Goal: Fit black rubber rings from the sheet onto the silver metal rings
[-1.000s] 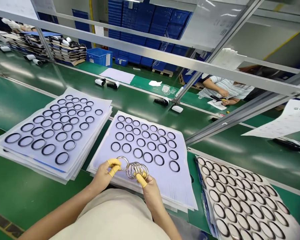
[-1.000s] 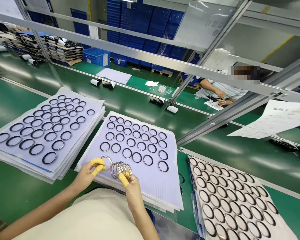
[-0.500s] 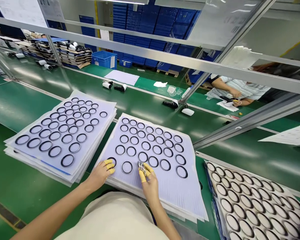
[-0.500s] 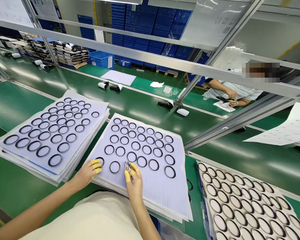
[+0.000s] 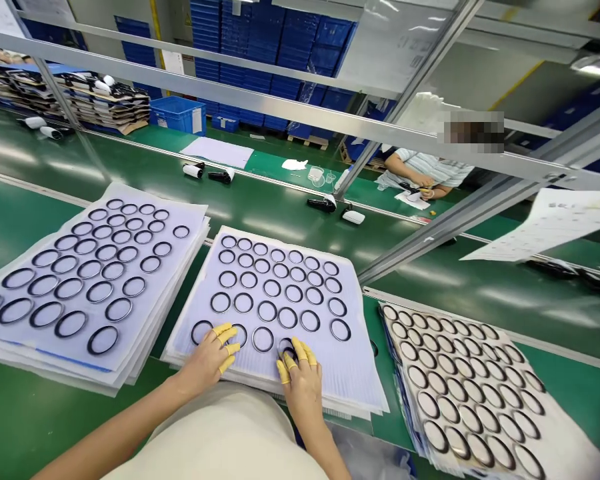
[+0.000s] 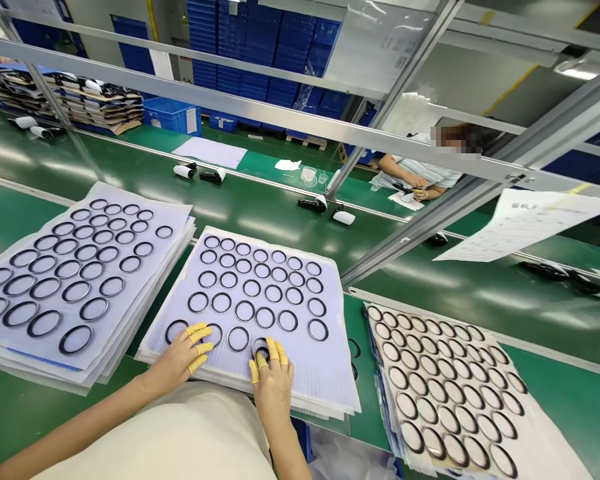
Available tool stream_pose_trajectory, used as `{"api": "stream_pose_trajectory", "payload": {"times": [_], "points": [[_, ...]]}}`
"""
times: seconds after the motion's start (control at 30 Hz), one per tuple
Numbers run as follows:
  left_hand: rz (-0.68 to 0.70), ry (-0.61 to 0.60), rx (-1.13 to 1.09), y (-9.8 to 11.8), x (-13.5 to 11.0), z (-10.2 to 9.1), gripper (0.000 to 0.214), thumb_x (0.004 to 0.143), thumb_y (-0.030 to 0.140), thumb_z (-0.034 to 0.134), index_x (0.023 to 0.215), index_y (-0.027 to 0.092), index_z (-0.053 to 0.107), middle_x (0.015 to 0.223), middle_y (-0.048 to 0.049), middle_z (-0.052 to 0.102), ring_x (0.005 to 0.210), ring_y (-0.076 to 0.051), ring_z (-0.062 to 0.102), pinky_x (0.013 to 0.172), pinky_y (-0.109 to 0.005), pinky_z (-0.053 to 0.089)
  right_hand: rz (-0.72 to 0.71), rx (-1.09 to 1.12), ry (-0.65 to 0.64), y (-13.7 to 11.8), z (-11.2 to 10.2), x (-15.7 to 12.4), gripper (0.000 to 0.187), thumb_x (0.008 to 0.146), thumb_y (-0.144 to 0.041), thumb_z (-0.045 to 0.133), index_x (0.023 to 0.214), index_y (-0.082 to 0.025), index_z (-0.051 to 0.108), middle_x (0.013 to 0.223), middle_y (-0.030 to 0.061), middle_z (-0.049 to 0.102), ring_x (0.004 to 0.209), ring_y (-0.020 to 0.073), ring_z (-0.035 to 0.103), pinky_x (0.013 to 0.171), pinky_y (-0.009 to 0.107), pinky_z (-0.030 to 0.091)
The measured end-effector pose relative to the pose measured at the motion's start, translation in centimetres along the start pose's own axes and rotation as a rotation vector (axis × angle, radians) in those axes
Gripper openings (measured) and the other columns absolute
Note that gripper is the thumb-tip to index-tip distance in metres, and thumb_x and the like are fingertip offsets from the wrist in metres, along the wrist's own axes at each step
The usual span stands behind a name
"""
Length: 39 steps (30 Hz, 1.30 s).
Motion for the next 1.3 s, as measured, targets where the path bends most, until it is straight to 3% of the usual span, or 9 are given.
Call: {"api": "stream_pose_trajectory", "payload": {"times": [0.17,0.33,0.47,0.6,0.73,0.9,0.97,1.13,1.3], "points": [[0.007,-0.014,-0.016,0.2,0.3,1.1,0.026,0.091,0.012,0.050,0.112,0.020,0.062,0.128,-0.0116,0.059,0.128,-0.027,0.047,0.100,-0.048,0.048,0.100,0.004,0.064,2.3,-0.9,-0.6,0.022,0.092,-0.023,0.051,0.094,-0.022,0.073,0.125,0.0152,0.064,0.120,0.0337,0.052,0.089,0.054,0.046],[0.039,0.012,-0.007,-0.4,0.3,1.8,0.025,0.092,0.020,0.050,0.112,0.022,0.065,0.128,-0.0099,0.061,0.125,-0.028,0.050,0.099,-0.047,0.050,0.261,0.010,0.123,4.9,-3.4,-1.3,0.020,0.088,-0.018,0.053,0.096,-0.021,0.072,0.131,0.0174,0.060,0.126,0.0358,0.048,0.093,0.060,0.041],[0.085,0.002,-0.006,-1.2,0.2,3.0,0.028,0.092,0.024,0.051,0.115,0.025,0.065,0.130,-0.0082,0.060,0.127,-0.027,0.050,0.102,-0.047,0.048,0.383,0.096,0.100,6.0,-4.5,-2.0,0.011,0.078,-0.018,0.064,0.081,-0.022,0.074,0.125,0.0149,0.065,0.120,0.0342,0.055,0.094,0.054,0.044],[0.088,-0.014,-0.014,-1.4,0.3,3.3,0.028,0.092,0.025,0.050,0.117,0.025,0.064,0.131,-0.0083,0.060,0.127,-0.027,0.050,0.101,-0.047,0.049,0.476,0.261,0.093,7.3,-5.1,-1.8,0.015,0.080,-0.028,0.064,0.074,-0.019,0.073,0.102,0.0155,0.074,0.097,0.0282,0.069,0.078,0.040,0.054],[0.061,-0.033,-0.037,-1.1,0.9,2.8,0.027,0.092,0.025,0.051,0.116,0.025,0.064,0.131,-0.0079,0.059,0.127,-0.026,0.050,0.100,-0.045,0.049,0.489,0.347,0.118,8.8,-6.4,-0.7,0.029,0.084,-0.042,0.061,0.077,-0.016,0.072,0.101,0.0163,0.076,0.092,0.0273,0.072,0.074,0.038,0.055],[0.027,-0.040,-0.068,-0.6,1.6,2.2,0.026,0.093,0.023,0.051,0.116,0.025,0.063,0.131,-0.0070,0.059,0.128,-0.024,0.049,0.102,-0.044,0.049,0.413,0.166,0.149,8.5,-7.5,-0.9,0.022,0.083,-0.037,0.060,0.085,-0.019,0.073,0.123,0.0184,0.066,0.120,0.0375,0.056,0.094,0.058,0.044],[0.010,-0.042,-0.072,-0.8,1.7,1.8,0.026,0.093,0.023,0.050,0.115,0.025,0.064,0.131,-0.0066,0.059,0.128,-0.023,0.049,0.102,-0.043,0.049,0.327,0.077,0.107,7.5,-7.0,-1.5,0.017,0.081,-0.033,0.064,0.090,-0.023,0.074,0.124,0.0157,0.067,0.124,0.0401,0.052,0.094,0.061,0.042],[-0.041,-0.018,-0.037,-3.8,3.4,-0.7,0.027,0.093,0.026,0.049,0.115,0.026,0.064,0.131,-0.0060,0.059,0.125,-0.024,0.051,0.102,-0.044,0.048,0.147,-0.104,0.038,7.8,-6.8,-1.3,0.021,0.086,-0.033,0.057,0.092,-0.023,0.075,0.110,0.0147,0.073,0.108,0.0366,0.063,0.082,0.055,0.051],[-0.176,-0.023,0.145,-10.6,10.1,-4.1,0.029,0.094,0.028,0.046,0.114,0.019,0.065,0.130,-0.0107,0.059,0.124,-0.027,0.051,0.106,-0.047,0.042,0.029,-0.282,-0.018,12.5,-8.3,6.7,0.026,0.091,-0.026,0.050,0.098,-0.018,0.074,0.109,0.0158,0.073,0.103,0.0320,0.065,0.085,0.050,0.051]]}}
Point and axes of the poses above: each hand's wrist, its own x-axis towards the middle knuckle, its own z-axis out of the palm, y = z × x, the point moved 6 cm from there along x, towards the middle knuckle
